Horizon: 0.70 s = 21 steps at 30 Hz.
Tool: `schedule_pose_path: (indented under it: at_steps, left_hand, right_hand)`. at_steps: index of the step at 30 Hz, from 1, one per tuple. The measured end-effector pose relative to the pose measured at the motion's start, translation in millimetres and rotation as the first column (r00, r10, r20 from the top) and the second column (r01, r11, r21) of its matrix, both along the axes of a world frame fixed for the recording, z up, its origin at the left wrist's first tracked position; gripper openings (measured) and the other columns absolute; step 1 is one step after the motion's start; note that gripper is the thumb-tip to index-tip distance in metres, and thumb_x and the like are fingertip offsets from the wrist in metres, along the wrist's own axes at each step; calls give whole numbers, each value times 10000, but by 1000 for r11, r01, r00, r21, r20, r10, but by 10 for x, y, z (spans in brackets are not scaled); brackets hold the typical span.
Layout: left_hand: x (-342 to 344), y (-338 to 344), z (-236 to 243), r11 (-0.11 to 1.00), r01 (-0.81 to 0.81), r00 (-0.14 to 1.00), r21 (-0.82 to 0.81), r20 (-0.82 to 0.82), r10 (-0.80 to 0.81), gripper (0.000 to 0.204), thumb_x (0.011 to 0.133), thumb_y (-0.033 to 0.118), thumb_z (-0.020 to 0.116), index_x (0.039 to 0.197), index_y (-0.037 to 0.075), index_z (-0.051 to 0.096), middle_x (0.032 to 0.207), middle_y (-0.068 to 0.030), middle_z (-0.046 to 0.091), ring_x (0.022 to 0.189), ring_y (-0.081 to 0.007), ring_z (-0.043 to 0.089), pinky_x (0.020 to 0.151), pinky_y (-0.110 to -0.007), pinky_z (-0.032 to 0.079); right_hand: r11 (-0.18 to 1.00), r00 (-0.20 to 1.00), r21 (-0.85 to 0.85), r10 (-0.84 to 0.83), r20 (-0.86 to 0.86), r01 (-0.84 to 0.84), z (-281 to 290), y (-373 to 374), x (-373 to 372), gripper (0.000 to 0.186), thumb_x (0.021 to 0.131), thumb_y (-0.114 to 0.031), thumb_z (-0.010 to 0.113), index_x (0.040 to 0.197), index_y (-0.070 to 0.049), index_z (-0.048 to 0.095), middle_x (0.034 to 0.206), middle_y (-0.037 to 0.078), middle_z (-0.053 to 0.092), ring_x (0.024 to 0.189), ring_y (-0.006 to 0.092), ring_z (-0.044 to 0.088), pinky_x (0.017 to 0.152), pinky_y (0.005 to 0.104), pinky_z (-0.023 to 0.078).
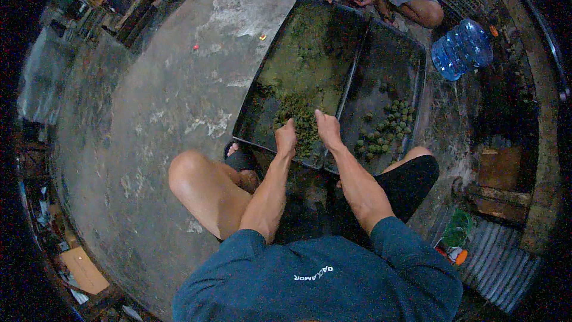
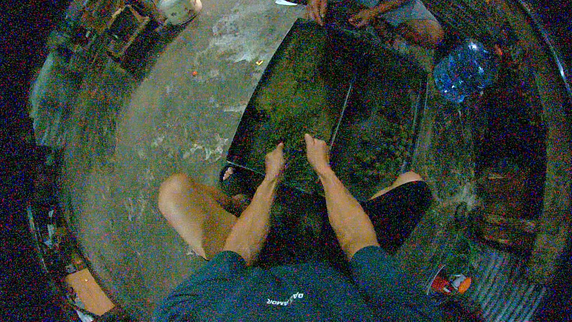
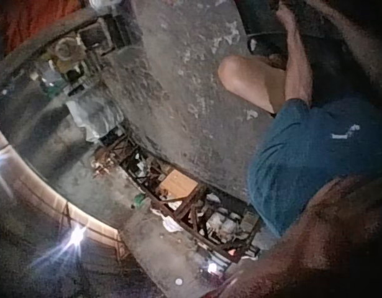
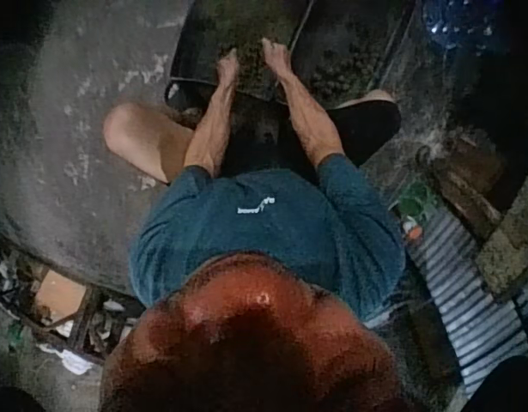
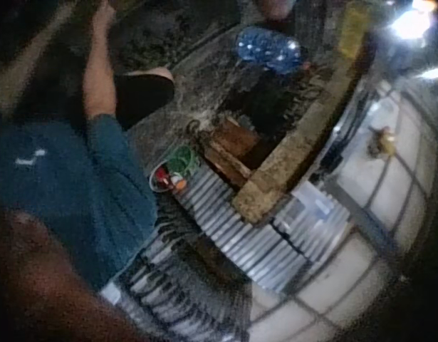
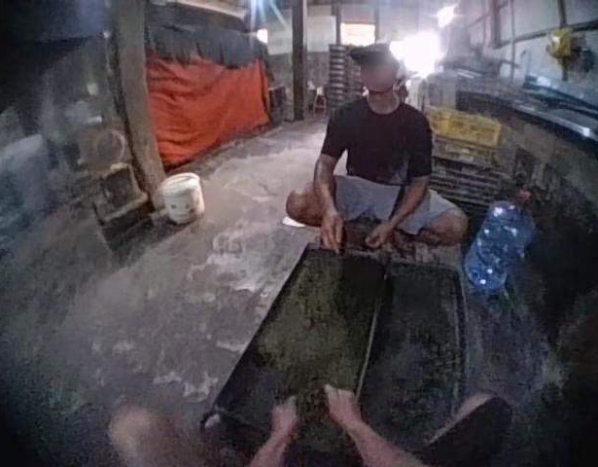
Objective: The person scoops a green paste from a tray and rolls it into small balls by hand, placing each ball into a second tray. The process is repeated continuously.
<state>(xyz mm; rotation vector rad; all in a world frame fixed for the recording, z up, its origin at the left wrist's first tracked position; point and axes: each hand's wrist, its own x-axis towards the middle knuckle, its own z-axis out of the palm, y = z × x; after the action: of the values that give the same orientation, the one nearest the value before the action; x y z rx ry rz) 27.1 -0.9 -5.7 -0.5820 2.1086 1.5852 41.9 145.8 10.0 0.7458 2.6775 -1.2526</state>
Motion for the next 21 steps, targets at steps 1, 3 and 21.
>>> schedule_pose_path:
  at_steps: [1,3,21]
  left_hand:
    - [-16,29,-31,988,-98,994,122,62,91,321,864,331,549,735,38,572,604,-42,533,468,-142,456,445,-321,337]
    - [-59,68,-165,891,-310,944,333,215,248,314,856,336,560,716,55,559,616,-42,542,469,-135,450,452,-319,337]
    - [-1,50,84,920,-147,973,364,221,68,272,860,292,566,786,34,609,637,-37,569,481,-141,514,417,-260,359]
  right_hand:
    - [1000,1000,21,-10,17,10,-10,-19,-7,379,880,-344,484,809,12,591,770,196,607,728,364,565,684,449,442]
    - [998,998,60,-26,51,23,-37,-98,-23,387,882,-375,440,912,-20,593,911,218,623,868,437,568,758,502,438]
    - [990,999,133,42,25,-45,126,-26,61,399,860,-395,463,854,-14,581,850,233,608,819,431,569,725,488,426]
